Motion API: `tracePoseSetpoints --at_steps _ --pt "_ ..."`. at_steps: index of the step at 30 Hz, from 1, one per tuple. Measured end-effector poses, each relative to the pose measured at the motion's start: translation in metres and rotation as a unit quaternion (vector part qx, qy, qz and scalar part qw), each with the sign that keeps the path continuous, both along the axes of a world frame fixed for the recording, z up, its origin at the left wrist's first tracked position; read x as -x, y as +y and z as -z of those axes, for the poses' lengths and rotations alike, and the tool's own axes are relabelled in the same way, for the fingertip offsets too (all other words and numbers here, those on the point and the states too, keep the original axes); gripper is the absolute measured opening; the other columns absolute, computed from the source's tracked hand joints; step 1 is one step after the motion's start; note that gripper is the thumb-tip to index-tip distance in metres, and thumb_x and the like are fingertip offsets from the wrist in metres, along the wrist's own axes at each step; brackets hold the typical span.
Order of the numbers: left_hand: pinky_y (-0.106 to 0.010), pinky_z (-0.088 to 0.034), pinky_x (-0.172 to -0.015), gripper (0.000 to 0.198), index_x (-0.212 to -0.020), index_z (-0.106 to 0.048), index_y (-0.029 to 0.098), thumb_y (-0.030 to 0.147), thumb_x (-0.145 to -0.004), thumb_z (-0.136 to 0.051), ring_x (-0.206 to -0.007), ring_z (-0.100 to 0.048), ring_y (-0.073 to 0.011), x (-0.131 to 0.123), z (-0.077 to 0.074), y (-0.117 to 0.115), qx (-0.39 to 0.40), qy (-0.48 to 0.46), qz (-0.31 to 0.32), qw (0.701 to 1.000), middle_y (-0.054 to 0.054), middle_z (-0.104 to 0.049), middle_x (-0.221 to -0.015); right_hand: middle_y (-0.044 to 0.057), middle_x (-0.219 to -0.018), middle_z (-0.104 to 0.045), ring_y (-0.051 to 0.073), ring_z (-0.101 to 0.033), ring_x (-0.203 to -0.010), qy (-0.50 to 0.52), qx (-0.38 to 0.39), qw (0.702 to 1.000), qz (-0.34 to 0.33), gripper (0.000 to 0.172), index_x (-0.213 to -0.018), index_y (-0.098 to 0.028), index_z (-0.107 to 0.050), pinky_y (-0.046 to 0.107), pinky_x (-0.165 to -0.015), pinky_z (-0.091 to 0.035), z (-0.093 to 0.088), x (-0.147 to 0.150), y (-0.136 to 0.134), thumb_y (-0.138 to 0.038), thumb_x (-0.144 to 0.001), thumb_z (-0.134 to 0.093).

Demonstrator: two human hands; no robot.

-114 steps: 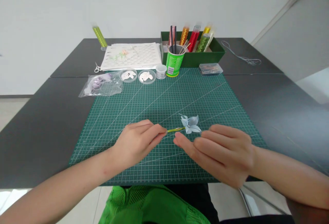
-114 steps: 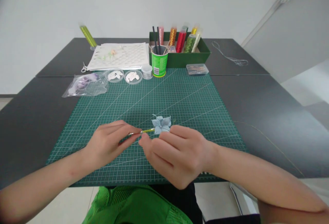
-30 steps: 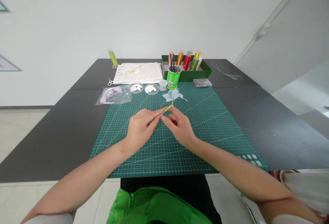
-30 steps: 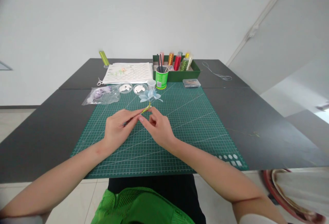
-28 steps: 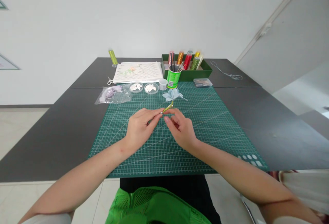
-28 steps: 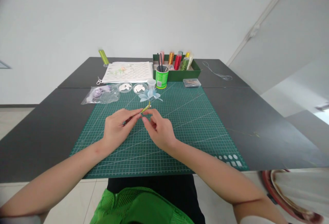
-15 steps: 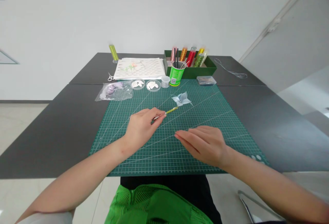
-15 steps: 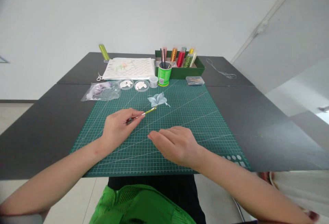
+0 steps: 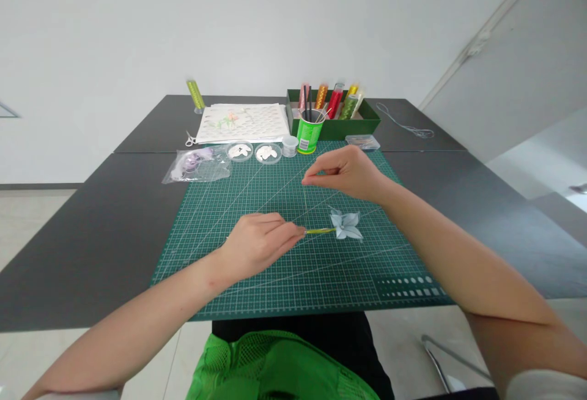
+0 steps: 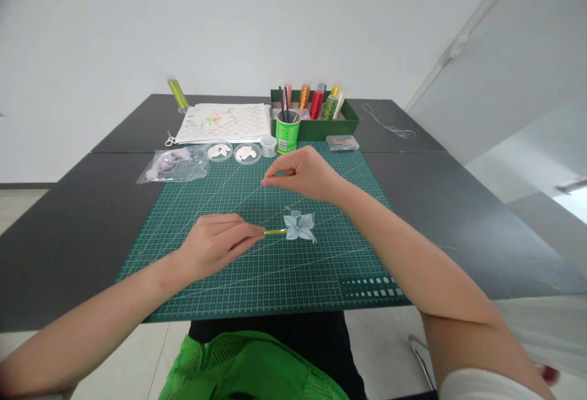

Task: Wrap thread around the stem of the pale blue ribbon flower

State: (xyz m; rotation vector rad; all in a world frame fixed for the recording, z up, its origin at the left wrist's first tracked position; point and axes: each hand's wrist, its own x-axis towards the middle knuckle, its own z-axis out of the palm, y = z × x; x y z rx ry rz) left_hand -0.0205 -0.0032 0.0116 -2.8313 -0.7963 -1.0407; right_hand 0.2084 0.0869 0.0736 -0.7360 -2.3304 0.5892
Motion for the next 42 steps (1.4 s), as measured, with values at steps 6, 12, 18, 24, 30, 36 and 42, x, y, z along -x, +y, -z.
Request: tracePoseSetpoints --at_steps 6,12,18,24,30,36,42 --pt "-0.023 -0.054 -0.061 0.012 -0.099 -0.066 0.016 0.022 -0.101 -0.056 -0.069 -0.068 -0.0111 0.001 -0.001 -0.002 0.000 -0.016 0.018 1.000 -0.001 -0.074 -0.081 -0.006 -0.045 -0.040 0.006 -0.028 -0.046 0.021 0.177 0.978 0.108 0.039 -0.078 -0.013 -0.079 0.024 -0.046 -0.021 0.055 -0.004 -0.005 -0.051 -0.081 -0.072" --pt "-0.021 -0.053 -0.061 0.006 -0.099 -0.066 0.016 0.020 -0.098 -0.063 -0.068 -0.068 -0.0107 -0.001 0.003 0.000 0.020 -0.072 0.006 0.997 -0.001 -0.075 -0.082 0.002 -0.060 -0.059 0.012 -0.050 -0.058 -0.007 0.266 0.959 0.103 0.040 -0.066 -0.014 -0.072 0.026 -0.054 -0.036 0.094 0.001 -0.034 -0.048 -0.085 -0.064" --pt "-0.021 -0.051 -0.061 0.005 -0.097 -0.069 0.016 0.020 -0.094 -0.068 -0.065 -0.067 -0.0097 0.002 -0.001 0.007 0.001 -0.124 -0.074 0.990 0.000 -0.077 -0.082 -0.005 -0.052 -0.051 0.008 -0.041 -0.045 -0.031 0.156 0.982 0.104 0.030 -0.083 -0.016 -0.070 0.023 -0.048 -0.031 0.103 -0.003 -0.060 -0.033 -0.098 -0.050" --pt "-0.022 -0.049 -0.061 0.011 -0.097 -0.071 0.018 0.025 -0.098 -0.064 -0.068 -0.068 -0.0112 0.009 -0.004 0.015 0.009 -0.117 -0.155 0.981 0.001 -0.076 -0.079 -0.005 -0.052 -0.058 0.006 -0.044 -0.040 -0.070 -0.168 0.983 0.007 0.023 -0.096 -0.014 -0.067 0.022 -0.044 -0.026 0.098 -0.004 -0.075 -0.021 -0.104 -0.046" --pt "-0.023 -0.047 -0.061 0.018 -0.097 -0.069 0.019 0.031 -0.102 -0.056 -0.071 -0.068 -0.0139 0.010 -0.003 0.017 0.048 -0.036 -0.199 0.978 -0.001 -0.075 -0.081 -0.007 -0.055 -0.060 0.007 -0.046 -0.040 -0.050 -0.310 0.949 -0.026 0.015 -0.103 -0.011 -0.061 0.025 -0.042 -0.029 0.081 -0.004 -0.083 -0.006 -0.097 -0.048" --pt "-0.022 -0.046 -0.058 0.011 -0.102 -0.062 0.018 0.027 -0.101 -0.056 -0.073 -0.070 -0.0148 0.002 0.003 0.018 0.171 -0.015 -0.212 0.962 0.000 -0.075 -0.087 -0.006 -0.062 -0.066 0.006 -0.051 -0.044 -0.057 -0.311 0.948 -0.022 0.016 -0.106 -0.014 -0.061 0.024 -0.044 -0.034 0.077 -0.009 -0.084 -0.008 -0.098 -0.048" --pt "-0.025 -0.051 -0.066 0.018 -0.110 -0.071 0.020 0.026 -0.099 -0.057 -0.077 -0.071 -0.0156 -0.001 0.005 0.018 0.208 -0.092 -0.198 0.953 -0.001 -0.078 -0.095 -0.007 -0.053 -0.058 0.007 -0.044 -0.041 -0.068 -0.310 0.948 -0.022 0.017 -0.102 -0.012 -0.062 0.025 -0.043 -0.030 0.081 -0.006 -0.084 -0.007 -0.097 -0.047"
